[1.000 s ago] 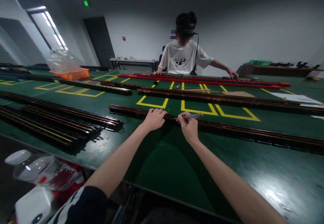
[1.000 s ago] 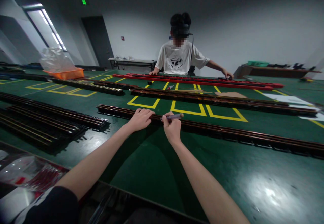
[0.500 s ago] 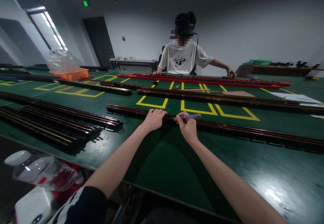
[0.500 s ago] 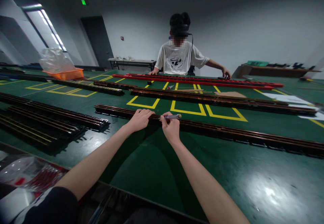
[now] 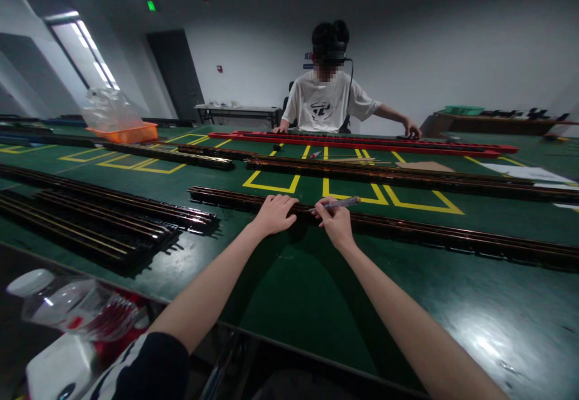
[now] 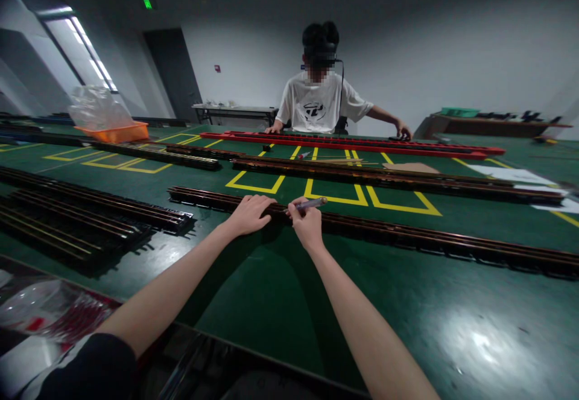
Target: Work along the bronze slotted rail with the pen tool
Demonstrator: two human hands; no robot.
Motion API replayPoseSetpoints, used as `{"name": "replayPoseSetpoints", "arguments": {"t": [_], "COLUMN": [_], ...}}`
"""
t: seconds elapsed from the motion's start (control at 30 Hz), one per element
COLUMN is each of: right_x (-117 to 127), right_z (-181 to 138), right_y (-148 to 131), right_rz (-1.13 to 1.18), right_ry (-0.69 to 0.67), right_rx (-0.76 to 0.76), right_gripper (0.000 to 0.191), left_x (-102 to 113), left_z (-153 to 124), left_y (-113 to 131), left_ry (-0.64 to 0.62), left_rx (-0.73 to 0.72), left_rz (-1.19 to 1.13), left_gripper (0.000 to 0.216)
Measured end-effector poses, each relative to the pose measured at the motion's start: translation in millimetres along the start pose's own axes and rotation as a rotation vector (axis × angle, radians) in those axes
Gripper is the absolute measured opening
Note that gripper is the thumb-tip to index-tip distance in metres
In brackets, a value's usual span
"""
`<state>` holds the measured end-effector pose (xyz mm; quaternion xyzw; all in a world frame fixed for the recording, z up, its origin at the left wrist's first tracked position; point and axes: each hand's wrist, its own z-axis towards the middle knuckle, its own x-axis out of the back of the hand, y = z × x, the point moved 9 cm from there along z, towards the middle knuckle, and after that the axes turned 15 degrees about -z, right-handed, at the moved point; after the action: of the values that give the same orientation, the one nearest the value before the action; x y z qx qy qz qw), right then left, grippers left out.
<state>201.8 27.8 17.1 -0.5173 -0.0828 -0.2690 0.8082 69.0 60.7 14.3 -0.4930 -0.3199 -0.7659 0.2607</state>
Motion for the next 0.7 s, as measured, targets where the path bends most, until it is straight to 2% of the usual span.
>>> {"name": "replayPoseSetpoints", "arguments": {"t": [0.4, 0.7], "right_x": [-5.7, -7.8], "right_z": [3.8, 7.9], "right_y": [1.6, 8.4], "right_rz": [0.063, 0.139], "right_ry": [-0.093, -0.101], "right_rx": [0.019, 0.013], "right_gripper": [0.021, 0.02], "left_x": [-2.4, -2.8], "left_z": [1.2, 2.2], "left_y": [-5.1, -5.7], "left_ry": [0.013, 0.034], "left_rx": [0.009, 0.016], "left_rz": [0.014, 0.014], "left_gripper": [0.04, 0.042]}}
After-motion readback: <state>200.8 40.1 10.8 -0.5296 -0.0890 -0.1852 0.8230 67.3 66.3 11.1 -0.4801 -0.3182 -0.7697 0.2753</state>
